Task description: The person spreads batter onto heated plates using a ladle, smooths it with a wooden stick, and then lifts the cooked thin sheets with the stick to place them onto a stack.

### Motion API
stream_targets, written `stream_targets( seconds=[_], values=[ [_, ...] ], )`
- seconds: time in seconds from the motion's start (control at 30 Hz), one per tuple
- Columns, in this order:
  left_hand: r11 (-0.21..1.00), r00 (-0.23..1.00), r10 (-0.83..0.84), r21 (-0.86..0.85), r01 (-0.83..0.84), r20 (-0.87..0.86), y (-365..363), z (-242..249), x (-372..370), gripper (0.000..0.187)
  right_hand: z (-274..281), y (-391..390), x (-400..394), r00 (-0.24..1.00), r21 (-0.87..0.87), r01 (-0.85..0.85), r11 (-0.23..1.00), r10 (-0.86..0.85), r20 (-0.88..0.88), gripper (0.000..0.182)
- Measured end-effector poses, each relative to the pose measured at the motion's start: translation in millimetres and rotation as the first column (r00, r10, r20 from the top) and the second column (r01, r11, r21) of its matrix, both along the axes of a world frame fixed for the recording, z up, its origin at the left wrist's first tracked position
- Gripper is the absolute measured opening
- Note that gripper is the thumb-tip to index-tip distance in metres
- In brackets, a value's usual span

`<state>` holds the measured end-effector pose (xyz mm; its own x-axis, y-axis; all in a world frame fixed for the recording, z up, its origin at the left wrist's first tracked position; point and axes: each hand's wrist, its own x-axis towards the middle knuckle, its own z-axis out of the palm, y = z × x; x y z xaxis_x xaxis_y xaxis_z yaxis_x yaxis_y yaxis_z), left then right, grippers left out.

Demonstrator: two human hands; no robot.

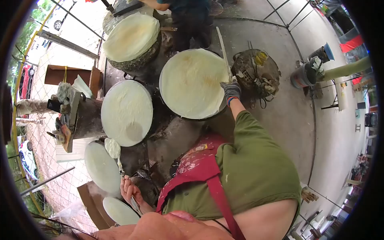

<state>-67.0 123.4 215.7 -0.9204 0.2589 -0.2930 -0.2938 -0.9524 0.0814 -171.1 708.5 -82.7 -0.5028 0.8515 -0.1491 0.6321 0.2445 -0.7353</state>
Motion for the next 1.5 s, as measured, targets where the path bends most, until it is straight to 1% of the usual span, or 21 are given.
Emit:
stream_targets(
  seconds=[0.1,0.13,0.23,0.47,0.53,0.6,0.7,0.77,0.8,0.83,0.9,0.97,1.13,1.23,1.3,1.33,1.37,1.4,1.43,1.47,1.5],
  values=[
    [0.999,0.999,-0.032,0.02,0.032,-0.009,15,3,-12,0.032,70,-24,-9,0.999,-0.075,-0.037,0.997,0.037,-0.011,0.049],
    [1.0,1.0,-0.026,0.008,0.026,0.0,21,8,-17,0.032,67,-27,-13,0.986,-0.081,-0.045,0.996,0.031,-0.161,0.044],
    [0.998,0.999,-0.054,-0.011,0.054,0.01,17,6,-31,0.032,166,-69,-25,0.991,0.267,-0.109,0.958,0.125,-0.046,0.04],
    [0.994,0.995,-0.054,-0.09,0.061,0.079,-51,-25,-59,0.03,304,-131,-116,0.8,0.469,-0.427,0.773,0.565,-0.202,0.033],
    [0.989,0.997,-0.037,-0.143,0.047,0.072,-73,-31,-61,0.029,344,-146,-163,0.799,0.633,-0.412,0.656,0.594,-0.096,0.032],
    [0.962,0.998,-0.032,-0.27,0.048,0.061,-90,-31,-62,0.027,378,-140,-227,0.736,0.686,-0.514,0.515,0.675,0.045,0.037],
    [0.94,0.958,0.212,-0.307,-0.147,0.192,-84,0,-55,0.032,451,-199,-273,0.711,0.808,-0.43,0.402,0.702,0.03,0.033],
    [0.871,0.901,0.328,-0.461,-0.172,0.285,-76,12,-58,0.032,481,-248,-293,0.733,0.826,-0.479,0.296,0.652,0.191,0.028],
    [0.929,0.953,0.243,-0.327,-0.174,0.183,-94,-12,-46,0.032,455,-247,-329,0.631,0.921,-0.347,0.176,0.771,0.09,0.023],
    [0.969,0.984,0.169,-0.194,-0.154,0.063,-101,-21,-37,0.032,436,-258,-354,0.616,0.933,-0.344,0.104,0.775,0.141,0.025],
    [0.944,0.963,0.246,-0.253,-0.212,0.111,-99,-27,-16,0.031,394,-272,-400,0.521,0.968,-0.238,-0.08,0.831,0.196,0.028],
    [0.908,0.926,0.339,-0.317,-0.276,0.167,-82,-22,8,0.031,344,-283,-434,0.506,0.964,-0.221,-0.149,0.827,0.244,0.031],
    [0.821,0.791,0.537,-0.396,-0.41,0.294,-43,-37,92,0.028,225,-286,-470,0.423,0.897,-0.417,-0.146,0.842,0.334,0.022],
    [0.777,0.826,0.54,-0.471,-0.417,0.16,-11,-22,115,0.025,171,-284,-479,0.433,0.848,-0.511,-0.14,0.811,0.395,0.017],
    [0.737,0.827,0.555,-0.513,-0.439,0.089,22,-5,136,0.024,156,-272,-479,0.342,0.892,-0.446,-0.077,0.906,0.249,0.018],
    [0.701,0.808,0.586,-0.534,-0.472,0.055,45,2,150,0.023,146,-268,-487,0.318,0.868,-0.496,-0.008,0.929,0.19,0.02],
    [0.667,0.674,0.729,-0.346,-0.66,0.121,64,9,149,0.021,116,-256,-503,0.252,0.897,-0.442,-0.022,0.956,0.148,0.027],
    [0.531,0.499,0.843,-0.158,-0.833,0.201,75,14,146,0.02,121,-253,-504,0.226,0.84,-0.532,-0.104,0.939,0.26,0.03],
    [0.443,0.397,0.886,-0.181,-0.878,0.239,84,15,155,0.02,139,-257,-488,0.193,0.826,-0.531,-0.19,0.922,0.336,0.035],
    [0.423,0.416,0.898,-0.018,-0.906,0.144,94,14,160,0.022,143,-265,-477,0.244,0.834,-0.524,-0.174,0.907,0.343,0.042],
    [0.412,0.407,0.91,-0.076,-0.908,0.075,101,13,169,0.024,118,-258,-493,0.153,0.864,-0.48,-0.154,0.955,0.255,0.04]
  ],
)
